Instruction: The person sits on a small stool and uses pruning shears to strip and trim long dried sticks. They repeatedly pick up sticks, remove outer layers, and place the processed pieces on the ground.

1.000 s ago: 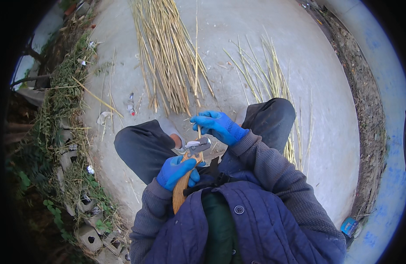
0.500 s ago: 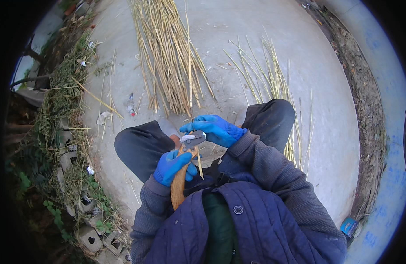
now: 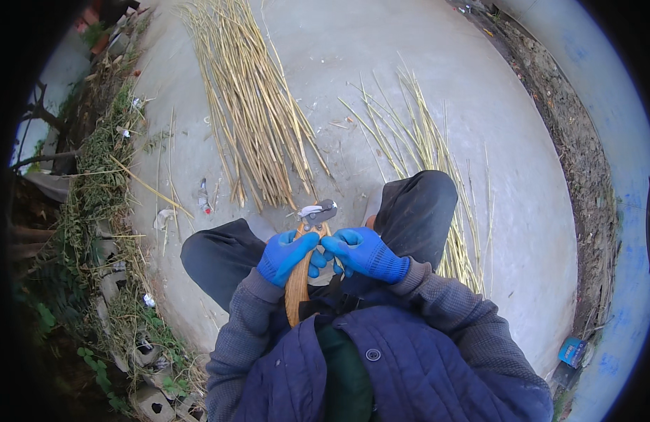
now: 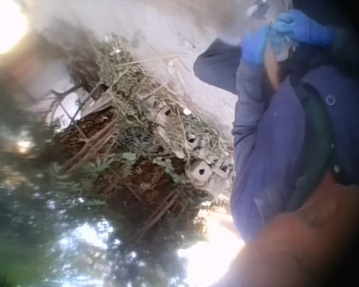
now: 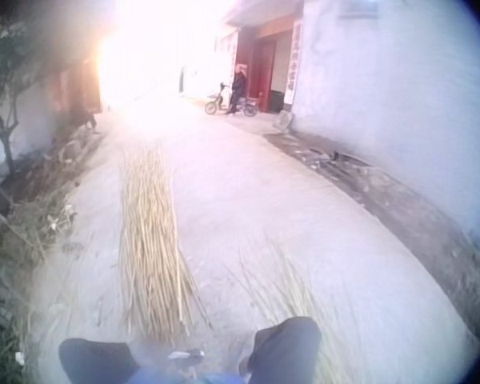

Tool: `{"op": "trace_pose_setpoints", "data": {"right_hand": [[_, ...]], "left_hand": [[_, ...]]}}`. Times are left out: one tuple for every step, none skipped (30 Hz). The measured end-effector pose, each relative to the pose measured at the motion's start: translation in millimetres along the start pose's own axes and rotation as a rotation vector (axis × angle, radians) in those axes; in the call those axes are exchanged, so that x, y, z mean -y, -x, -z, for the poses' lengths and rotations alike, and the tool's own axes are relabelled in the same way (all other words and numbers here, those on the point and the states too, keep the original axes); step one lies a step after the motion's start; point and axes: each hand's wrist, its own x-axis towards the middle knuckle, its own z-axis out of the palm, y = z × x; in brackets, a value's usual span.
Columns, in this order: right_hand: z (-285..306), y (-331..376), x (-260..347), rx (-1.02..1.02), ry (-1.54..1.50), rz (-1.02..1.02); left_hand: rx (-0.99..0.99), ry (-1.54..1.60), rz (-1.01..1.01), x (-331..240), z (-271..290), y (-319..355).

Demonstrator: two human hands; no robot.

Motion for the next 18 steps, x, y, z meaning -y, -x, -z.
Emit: {"op": "trace_pose_setpoints", "data": {"right_hand": [[2,-1,-1,-0.01,0.04,0.01],[3,0,-3,-0.036,0.063,0.041],[5,1,-5,-0.062,0.088,0.055],[6,3,-8,-0.063,0.104,0.082],[6,6,-10,-0.064,0.121,0.091],[7,10,-13,-0.055,0.122,0.116],[8,13,-15,-0.045,0.225,0.212],[9,16,-16,-0.028,0.312,0.324],[12,19,-16,0.008,0.407,0.376],[14,21,-16,-0.017,0.394,0.379],[18,23,-14,-0.024,0.392,0.326],[21,25,-11,-0.045,0.375,0.264],[23,26,-8,-0.005,0.294,0.196],[26,27,-4,0.017,0.2,0.119],[28,28,0,0.048,0.096,0.058],[30,26,4,0.024,0.025,0.056],[31,24,8,0.01,-0.059,0.067],[32,21,11,0.013,-0.133,0.08]], "left_hand": [[0.001,0.003,0.002,-1,-1,-1],[-0.006,-0.014,0.005,-2,-2,-3],[-0.013,-0.03,0.009,-3,-2,-5],[-0.011,-0.03,0.018,-3,-2,-7],[-0.034,-0.005,-0.013,-4,0,-11],[-0.049,0.033,-0.04,-6,3,-15],[-0.072,0.061,-0.041,-9,6,-20],[-0.059,0.088,-0.057,-13,11,-25],[-0.053,0.106,-0.046,-18,15,-30],[-0.104,0.12,-0.018,-21,17,-35],[-0.095,0.076,-0.042,-22,16,-41],[-0.075,0.073,-0.077,-22,14,-44],[-0.078,0.069,-0.115,-22,11,-47],[-0.046,0.066,-0.159,-24,8,-49],[-0.059,0.057,-0.137,-26,6,-51],[-0.079,0.047,-0.136,-28,2,-53],[-0.093,0.037,-0.127,-29,-1,-53],[-0.124,0.025,-0.11,-31,-6,-53]]}}
